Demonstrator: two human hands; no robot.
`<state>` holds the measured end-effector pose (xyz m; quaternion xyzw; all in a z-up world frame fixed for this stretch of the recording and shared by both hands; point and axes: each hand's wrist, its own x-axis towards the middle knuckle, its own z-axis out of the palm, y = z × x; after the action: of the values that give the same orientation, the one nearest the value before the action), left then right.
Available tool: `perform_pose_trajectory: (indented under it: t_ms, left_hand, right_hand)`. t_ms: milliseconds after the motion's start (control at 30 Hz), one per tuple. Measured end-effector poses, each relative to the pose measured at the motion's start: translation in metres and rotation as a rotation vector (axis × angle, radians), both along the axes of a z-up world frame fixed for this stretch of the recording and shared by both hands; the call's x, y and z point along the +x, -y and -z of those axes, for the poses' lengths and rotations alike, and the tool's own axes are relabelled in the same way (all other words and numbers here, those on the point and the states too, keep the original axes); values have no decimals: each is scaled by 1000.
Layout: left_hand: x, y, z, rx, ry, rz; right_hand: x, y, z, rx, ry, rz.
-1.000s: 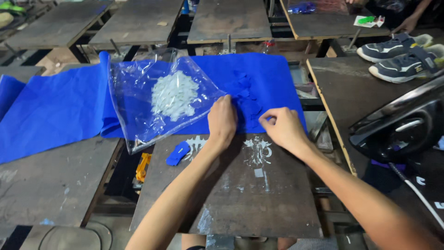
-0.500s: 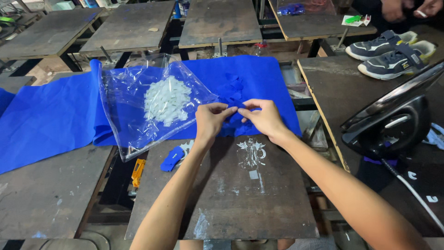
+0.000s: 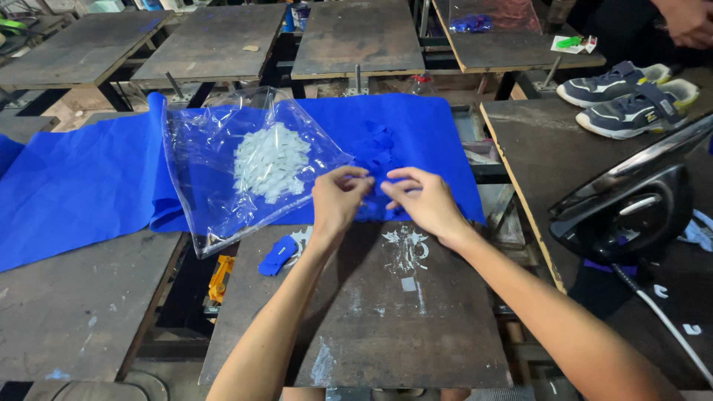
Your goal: The person places small blue fabric pieces on a wooden workbench and presses them with a hot iron. They repeatedly pick up the pieces, adjust their position, and iron them to flatten or shape the material.
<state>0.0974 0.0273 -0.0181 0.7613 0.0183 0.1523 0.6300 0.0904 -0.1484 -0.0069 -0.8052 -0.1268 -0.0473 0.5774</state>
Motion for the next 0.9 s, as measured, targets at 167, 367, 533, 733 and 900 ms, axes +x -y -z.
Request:
perform_pose_trajectory:
  t_ms: [167, 367, 533, 733, 900]
  left_hand:
    - [-34, 1, -31, 28, -120, 163]
    - [24, -91, 23, 628, -66, -131]
    - [38, -130, 49, 754, -111, -330]
    - [32, -130, 28, 884, 36, -332]
    - [50, -146, 48, 1247, 258, -451]
  right_hand:
    - [-16, 16, 13, 152, -102, 31]
    - [-40, 33, 7, 117, -129, 92]
    - [-50, 31, 1, 127, -118, 108]
    - [-53, 33, -5, 41, -109, 100]
    - [-61, 38, -13, 18, -101, 67]
